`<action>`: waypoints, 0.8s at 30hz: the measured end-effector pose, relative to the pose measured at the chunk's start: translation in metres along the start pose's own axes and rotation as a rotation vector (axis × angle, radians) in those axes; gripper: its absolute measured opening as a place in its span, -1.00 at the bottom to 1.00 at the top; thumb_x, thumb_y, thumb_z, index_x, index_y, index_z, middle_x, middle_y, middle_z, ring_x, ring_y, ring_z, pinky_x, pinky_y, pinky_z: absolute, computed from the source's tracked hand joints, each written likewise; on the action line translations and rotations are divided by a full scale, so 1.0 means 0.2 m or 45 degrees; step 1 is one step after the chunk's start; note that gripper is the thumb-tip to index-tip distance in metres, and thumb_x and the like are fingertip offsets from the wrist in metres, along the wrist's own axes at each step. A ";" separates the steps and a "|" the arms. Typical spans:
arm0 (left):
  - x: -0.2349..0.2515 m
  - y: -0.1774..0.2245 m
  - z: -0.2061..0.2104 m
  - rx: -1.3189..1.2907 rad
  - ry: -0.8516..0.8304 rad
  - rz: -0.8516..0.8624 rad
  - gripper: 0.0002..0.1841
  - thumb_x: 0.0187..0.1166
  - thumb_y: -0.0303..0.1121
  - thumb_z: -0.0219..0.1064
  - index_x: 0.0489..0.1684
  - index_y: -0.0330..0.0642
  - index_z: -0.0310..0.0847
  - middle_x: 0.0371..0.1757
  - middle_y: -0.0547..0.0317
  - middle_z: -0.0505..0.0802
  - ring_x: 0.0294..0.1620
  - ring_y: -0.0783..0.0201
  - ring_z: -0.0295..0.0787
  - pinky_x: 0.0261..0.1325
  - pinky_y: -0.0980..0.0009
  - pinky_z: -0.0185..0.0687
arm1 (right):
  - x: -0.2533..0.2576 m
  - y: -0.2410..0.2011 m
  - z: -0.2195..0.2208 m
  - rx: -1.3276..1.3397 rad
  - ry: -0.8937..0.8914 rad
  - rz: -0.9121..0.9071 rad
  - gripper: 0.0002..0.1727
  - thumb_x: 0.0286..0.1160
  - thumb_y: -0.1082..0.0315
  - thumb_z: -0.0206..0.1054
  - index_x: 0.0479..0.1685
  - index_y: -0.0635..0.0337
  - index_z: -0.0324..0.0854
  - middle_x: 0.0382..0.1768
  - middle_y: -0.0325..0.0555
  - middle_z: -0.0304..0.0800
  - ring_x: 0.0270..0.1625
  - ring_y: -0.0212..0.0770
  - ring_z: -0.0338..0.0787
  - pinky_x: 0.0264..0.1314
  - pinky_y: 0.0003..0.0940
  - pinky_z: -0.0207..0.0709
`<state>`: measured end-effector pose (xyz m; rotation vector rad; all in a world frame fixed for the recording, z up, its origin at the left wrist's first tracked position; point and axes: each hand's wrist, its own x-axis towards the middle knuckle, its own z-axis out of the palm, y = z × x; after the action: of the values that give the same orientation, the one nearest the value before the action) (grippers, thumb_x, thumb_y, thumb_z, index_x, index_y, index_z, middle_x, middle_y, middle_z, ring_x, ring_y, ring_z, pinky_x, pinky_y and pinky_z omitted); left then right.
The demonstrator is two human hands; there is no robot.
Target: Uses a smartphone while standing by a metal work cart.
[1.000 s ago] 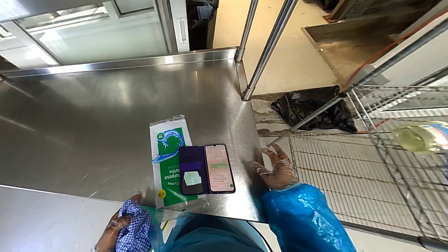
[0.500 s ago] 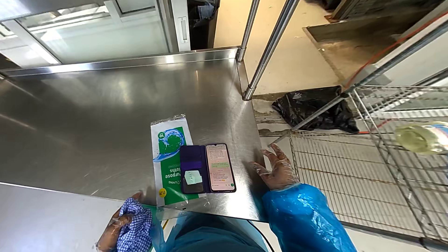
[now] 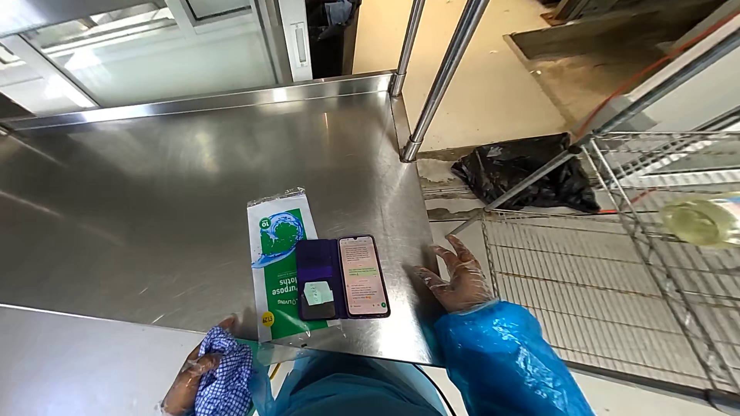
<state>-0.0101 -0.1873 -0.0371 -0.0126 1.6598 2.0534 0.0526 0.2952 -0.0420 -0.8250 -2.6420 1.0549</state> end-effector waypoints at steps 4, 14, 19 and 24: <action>0.01 0.01 0.02 0.018 0.015 0.007 -0.39 0.21 -0.18 0.53 0.35 -0.17 0.66 0.00 0.31 0.93 -0.06 0.51 0.86 0.08 0.51 0.76 | 0.01 0.03 0.00 0.003 0.009 -0.004 -0.36 0.25 0.31 0.67 0.40 0.35 0.66 0.76 0.42 0.18 0.72 0.53 0.27 0.62 0.53 0.14; 0.03 0.00 0.02 -0.025 0.001 -0.016 -0.26 0.18 -0.11 0.60 0.45 -0.22 0.58 0.01 0.29 0.92 -0.05 0.48 0.86 0.08 0.50 0.76 | 0.03 0.04 0.00 0.010 0.010 0.012 -0.37 0.26 0.32 0.66 0.40 0.34 0.67 0.78 0.40 0.15 0.73 0.53 0.24 0.63 0.53 0.12; 0.04 -0.01 0.01 -0.020 -0.055 0.001 -0.28 0.27 -0.11 0.57 0.49 -0.20 0.56 0.06 0.29 0.91 -0.01 0.49 0.85 0.14 0.50 0.73 | 0.04 0.04 -0.01 0.027 0.018 0.019 -0.37 0.25 0.33 0.67 0.38 0.34 0.68 0.78 0.40 0.16 0.73 0.53 0.24 0.63 0.52 0.12; 0.06 -0.01 0.00 -0.048 -0.072 -0.014 -0.28 0.26 -0.13 0.57 0.51 -0.17 0.55 0.05 0.28 0.91 -0.01 0.48 0.85 0.14 0.48 0.75 | 0.04 0.01 -0.01 0.026 0.000 0.039 -0.38 0.30 0.32 0.64 0.41 0.34 0.65 0.79 0.38 0.14 0.74 0.49 0.24 0.64 0.50 0.12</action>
<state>-0.0190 -0.1831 -0.0427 0.0232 1.5838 2.0573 0.0478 0.3031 -0.0420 -0.8635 -2.6218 1.0874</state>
